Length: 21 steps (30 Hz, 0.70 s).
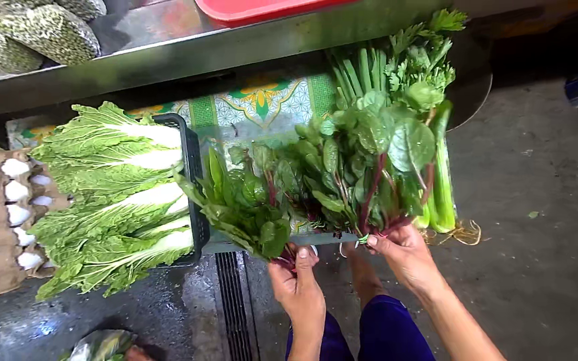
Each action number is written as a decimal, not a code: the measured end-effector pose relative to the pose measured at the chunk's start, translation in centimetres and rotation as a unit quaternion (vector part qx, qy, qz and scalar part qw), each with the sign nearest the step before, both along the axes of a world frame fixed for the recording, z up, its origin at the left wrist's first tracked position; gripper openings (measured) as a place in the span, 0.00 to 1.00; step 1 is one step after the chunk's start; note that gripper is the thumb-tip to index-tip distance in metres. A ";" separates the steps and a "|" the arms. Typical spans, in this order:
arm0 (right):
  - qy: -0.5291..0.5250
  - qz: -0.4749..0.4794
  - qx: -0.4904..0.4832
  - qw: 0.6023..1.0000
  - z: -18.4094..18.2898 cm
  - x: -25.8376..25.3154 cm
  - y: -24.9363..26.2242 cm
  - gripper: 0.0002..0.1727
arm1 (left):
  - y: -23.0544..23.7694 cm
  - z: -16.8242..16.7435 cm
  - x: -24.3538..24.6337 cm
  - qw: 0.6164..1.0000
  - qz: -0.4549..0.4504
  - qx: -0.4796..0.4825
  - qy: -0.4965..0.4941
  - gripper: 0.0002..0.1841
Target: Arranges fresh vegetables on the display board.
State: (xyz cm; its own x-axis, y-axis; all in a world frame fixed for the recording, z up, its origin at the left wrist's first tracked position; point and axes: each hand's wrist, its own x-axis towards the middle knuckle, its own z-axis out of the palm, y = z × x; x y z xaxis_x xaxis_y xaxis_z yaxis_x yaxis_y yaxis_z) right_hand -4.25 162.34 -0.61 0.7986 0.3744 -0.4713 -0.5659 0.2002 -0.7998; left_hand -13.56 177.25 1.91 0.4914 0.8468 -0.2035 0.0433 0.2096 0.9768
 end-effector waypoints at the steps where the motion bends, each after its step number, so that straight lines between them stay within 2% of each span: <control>1: -0.008 -0.005 -0.004 1.000 0.1 0.0 -0.2 0.26 | -0.1 -0.1 0.3 1.000 0.006 0.014 0.016 0.13; 6: -0.004 -0.003 -0.013 1.000 0.2 -0.1 0.4 0.29 | -1.6 -1.3 2.4 0.996 -0.013 0.043 0.076 0.23; 14: -0.058 0.069 -0.146 0.985 -1.4 -0.8 2.9 0.28 | -3.9 -3.8 3.2 0.992 -0.080 -0.055 0.076 0.33; 16: -0.089 0.100 -0.142 0.981 -1.3 -0.5 2.4 0.30 | -3.4 -3.4 3.2 0.990 -0.066 -0.101 0.075 0.36; 18: -0.103 0.115 -0.115 0.981 -1.0 -0.3 1.9 0.32 | -2.6 -3.0 3.3 0.986 -0.042 -0.152 0.061 0.36; 21: -0.101 0.086 -0.044 0.990 0.1 0.1 1.0 0.32 | -1.1 -1.9 3.0 0.971 -0.028 -0.236 0.006 0.34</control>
